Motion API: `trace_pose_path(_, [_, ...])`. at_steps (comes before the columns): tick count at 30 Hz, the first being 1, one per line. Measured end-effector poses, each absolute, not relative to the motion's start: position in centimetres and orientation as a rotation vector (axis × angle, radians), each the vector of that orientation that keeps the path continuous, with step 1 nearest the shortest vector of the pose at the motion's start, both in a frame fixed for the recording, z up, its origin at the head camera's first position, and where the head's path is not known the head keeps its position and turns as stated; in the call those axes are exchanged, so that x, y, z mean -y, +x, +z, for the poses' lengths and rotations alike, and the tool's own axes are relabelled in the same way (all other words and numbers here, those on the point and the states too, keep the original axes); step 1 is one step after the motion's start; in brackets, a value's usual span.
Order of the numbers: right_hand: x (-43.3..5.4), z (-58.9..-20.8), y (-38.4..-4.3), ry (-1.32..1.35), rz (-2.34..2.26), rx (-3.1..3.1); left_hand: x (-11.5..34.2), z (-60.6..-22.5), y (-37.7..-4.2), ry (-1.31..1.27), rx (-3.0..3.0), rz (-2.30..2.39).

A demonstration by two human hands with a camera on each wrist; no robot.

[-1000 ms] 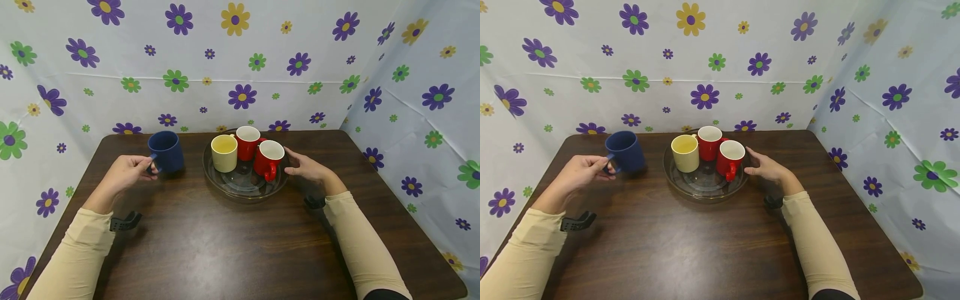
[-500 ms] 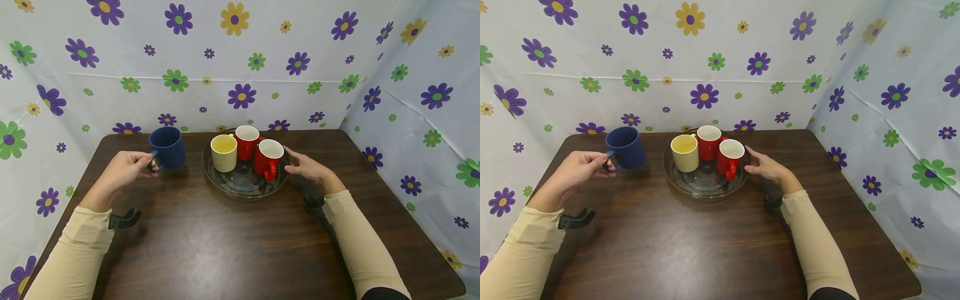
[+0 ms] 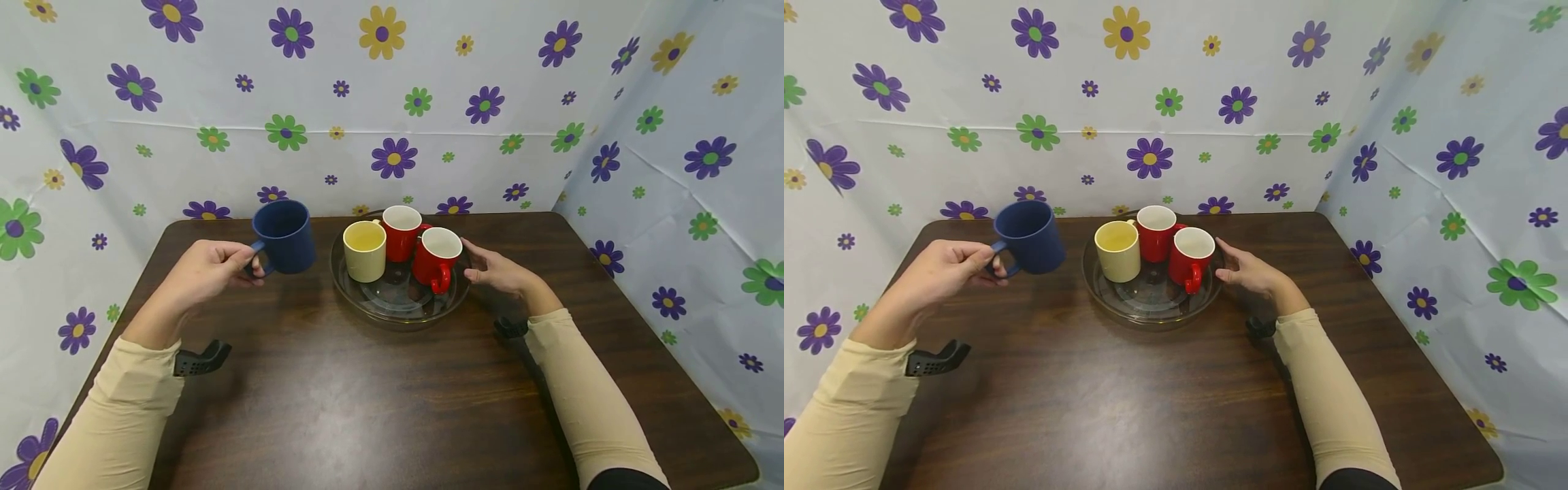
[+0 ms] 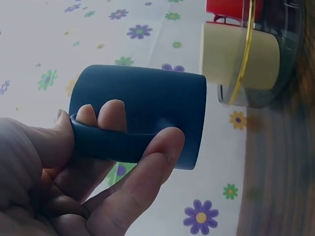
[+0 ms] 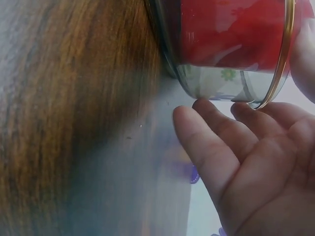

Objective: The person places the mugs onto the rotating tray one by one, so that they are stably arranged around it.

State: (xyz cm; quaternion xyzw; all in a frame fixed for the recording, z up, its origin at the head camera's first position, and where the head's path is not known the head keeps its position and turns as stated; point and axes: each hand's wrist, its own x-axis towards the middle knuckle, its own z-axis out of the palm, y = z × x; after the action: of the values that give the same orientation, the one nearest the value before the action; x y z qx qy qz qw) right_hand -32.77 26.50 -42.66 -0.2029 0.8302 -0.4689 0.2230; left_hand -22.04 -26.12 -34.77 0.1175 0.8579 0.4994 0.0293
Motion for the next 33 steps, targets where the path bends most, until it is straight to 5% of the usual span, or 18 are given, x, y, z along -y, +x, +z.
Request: trace_pose_path(33, [-25.8,-42.2,-32.7,-0.49,-1.35,-2.252,20.3,-32.4,-21.9,0.615,-2.513,1.514])
